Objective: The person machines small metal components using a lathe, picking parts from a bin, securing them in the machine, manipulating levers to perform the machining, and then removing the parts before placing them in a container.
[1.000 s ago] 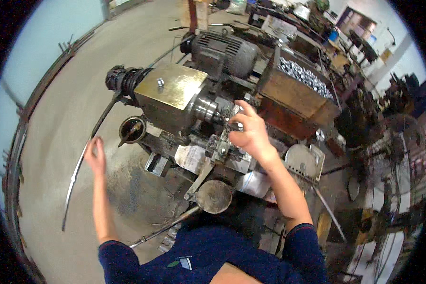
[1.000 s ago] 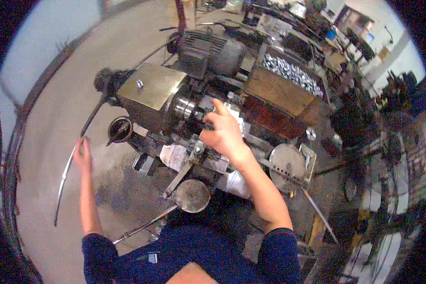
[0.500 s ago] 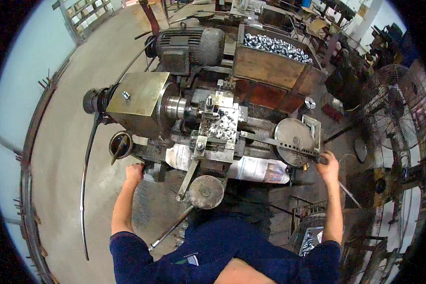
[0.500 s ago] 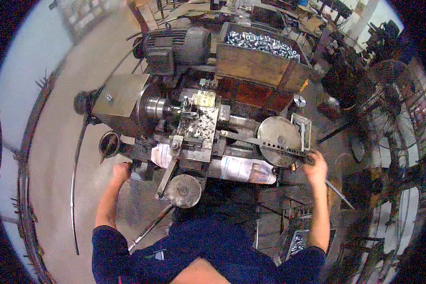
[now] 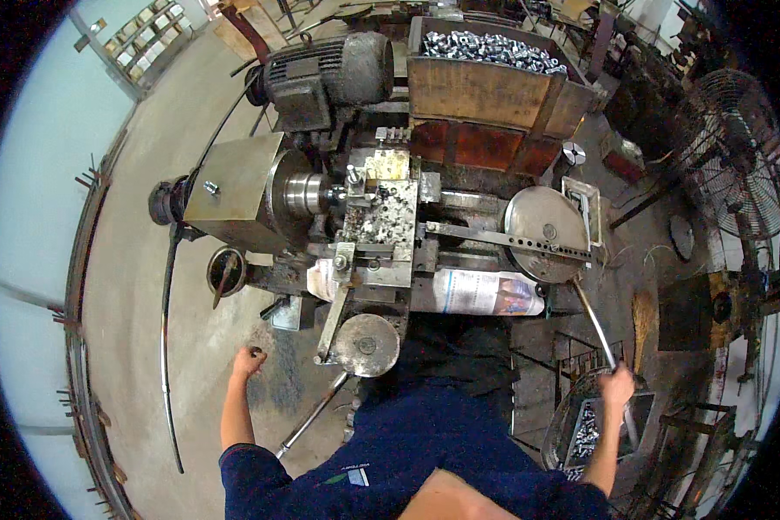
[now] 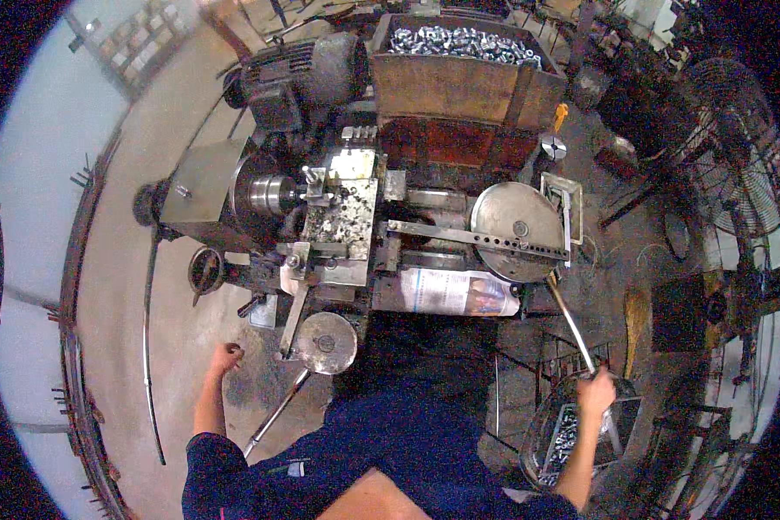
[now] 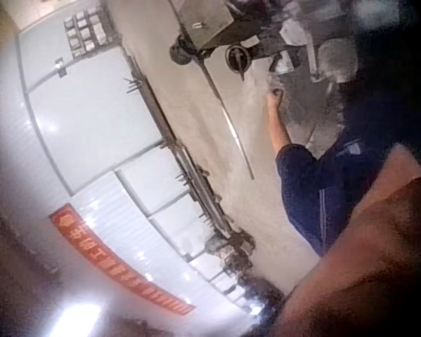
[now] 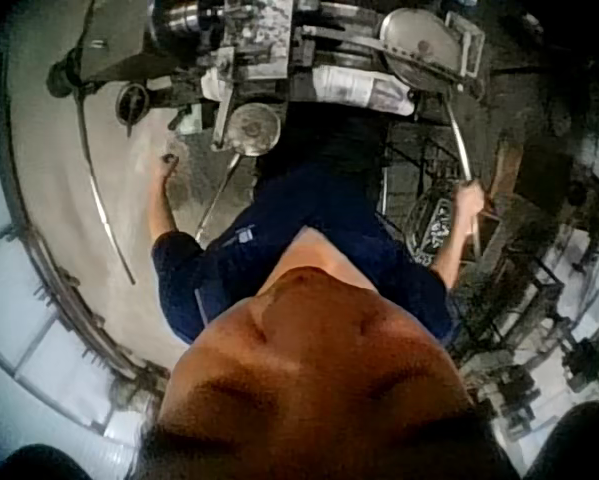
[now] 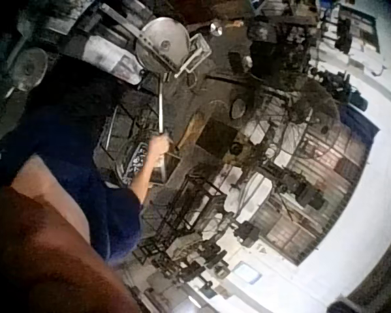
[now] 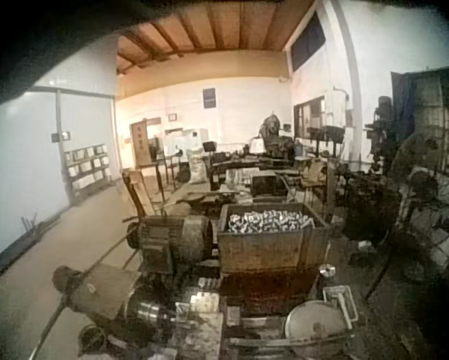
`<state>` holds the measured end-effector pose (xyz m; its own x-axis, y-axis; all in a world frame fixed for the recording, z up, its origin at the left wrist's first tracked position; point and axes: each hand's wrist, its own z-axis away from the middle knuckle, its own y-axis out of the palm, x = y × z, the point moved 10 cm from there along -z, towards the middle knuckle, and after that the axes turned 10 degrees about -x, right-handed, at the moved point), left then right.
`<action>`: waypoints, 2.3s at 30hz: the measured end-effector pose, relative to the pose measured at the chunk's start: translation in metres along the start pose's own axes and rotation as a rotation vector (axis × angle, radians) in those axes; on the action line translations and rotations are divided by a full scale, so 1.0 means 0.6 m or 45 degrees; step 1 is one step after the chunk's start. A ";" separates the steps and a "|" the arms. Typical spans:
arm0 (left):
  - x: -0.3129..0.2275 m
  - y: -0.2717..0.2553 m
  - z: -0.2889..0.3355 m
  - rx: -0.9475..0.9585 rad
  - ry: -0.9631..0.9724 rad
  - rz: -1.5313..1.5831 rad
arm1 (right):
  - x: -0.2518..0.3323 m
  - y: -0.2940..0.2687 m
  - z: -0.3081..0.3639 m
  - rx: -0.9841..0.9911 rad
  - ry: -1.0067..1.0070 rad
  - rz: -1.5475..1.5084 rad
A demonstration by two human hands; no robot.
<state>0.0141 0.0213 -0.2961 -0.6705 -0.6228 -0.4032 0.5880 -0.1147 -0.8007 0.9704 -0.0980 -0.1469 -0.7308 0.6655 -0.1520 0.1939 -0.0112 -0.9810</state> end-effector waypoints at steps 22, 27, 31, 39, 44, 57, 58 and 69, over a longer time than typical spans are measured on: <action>-0.149 -0.053 -0.024 -0.260 0.237 0.028 | 0.073 -0.064 0.070 0.120 0.031 -0.205; -0.251 -0.056 -0.028 -0.325 0.483 -0.401 | -0.022 -0.035 -0.094 0.102 0.138 0.033; -0.251 -0.019 -0.036 -0.430 0.617 -0.665 | 0.005 -0.065 -0.230 0.006 0.245 0.149; -0.176 0.059 -0.077 -0.436 0.234 -0.637 | 0.026 -0.059 -0.292 -0.172 0.213 0.186; -0.226 0.039 -0.073 -0.359 0.491 -0.636 | 0.039 -0.057 -0.230 -0.472 0.113 0.048; -0.258 -0.282 0.026 -0.408 0.549 0.253 | 0.616 -0.504 -0.013 -0.653 -1.270 -1.356; -0.255 -0.338 0.039 -0.521 0.583 0.307 | 0.680 -0.552 0.026 -0.621 -1.463 -1.404; -0.145 -0.417 0.169 -1.265 0.203 -0.315 | 1.078 -0.504 0.188 -0.350 -1.949 -0.236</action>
<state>-0.0288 0.0260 -0.0160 -0.8162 -0.5510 -0.1739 -0.1645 0.5101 -0.8443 0.3652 0.2514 0.0378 -0.6688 -0.7219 -0.1775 0.0135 0.2269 -0.9738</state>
